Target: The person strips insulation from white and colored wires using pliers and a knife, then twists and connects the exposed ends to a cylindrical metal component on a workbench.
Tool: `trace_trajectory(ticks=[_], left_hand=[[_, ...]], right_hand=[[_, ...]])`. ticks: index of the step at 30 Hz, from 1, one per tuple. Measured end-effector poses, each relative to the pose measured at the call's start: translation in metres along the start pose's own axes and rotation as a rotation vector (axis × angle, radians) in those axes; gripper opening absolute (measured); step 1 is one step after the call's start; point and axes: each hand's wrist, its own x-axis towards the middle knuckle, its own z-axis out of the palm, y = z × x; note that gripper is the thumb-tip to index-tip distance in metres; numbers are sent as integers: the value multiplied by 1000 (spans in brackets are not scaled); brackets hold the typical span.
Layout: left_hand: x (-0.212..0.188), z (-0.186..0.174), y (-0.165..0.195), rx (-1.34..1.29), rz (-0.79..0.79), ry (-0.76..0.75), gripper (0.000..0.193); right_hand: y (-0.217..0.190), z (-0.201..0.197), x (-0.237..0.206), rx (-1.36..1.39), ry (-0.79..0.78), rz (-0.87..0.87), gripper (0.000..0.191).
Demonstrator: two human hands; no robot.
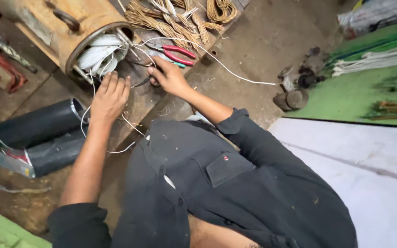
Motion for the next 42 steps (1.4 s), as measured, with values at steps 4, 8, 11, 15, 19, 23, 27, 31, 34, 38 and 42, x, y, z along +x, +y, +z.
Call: trace_trajectory(ticks=[4,8,11,15,19,23,27,31,34,38,42], left_hand=[[13,11,-4,-88,-76,44,42],[23,33,11,-20,-194,49,41],[24,41,16,26,-228,48,44],[23,42,17,2,-233,79,50],[27,41,22,-125,-270,38,61],[36,45,29,-143,-314,161,55],[44,48,28,-76,-322,168,54],[52,48,25,-94,-325,201,50],[56,47,24,-94,-325,218,52],[56,45,21,-3,-329,225,61],[56,46,21,-41,-331,280,64]], right_hand=[[-13,4,13,-150,97,-156,27],[-22,10,14,-364,118,-435,31],[-17,6,11,-293,77,-253,37],[6,-7,15,-225,100,-209,45],[19,-15,25,-196,97,-181,45],[6,-20,32,-17,21,-177,37],[-21,-24,43,-277,49,-491,20],[-32,-27,53,-151,0,-348,14],[-26,-29,50,-58,-49,-387,13],[-11,-16,40,79,58,-372,15],[-1,6,38,227,189,-383,10]])
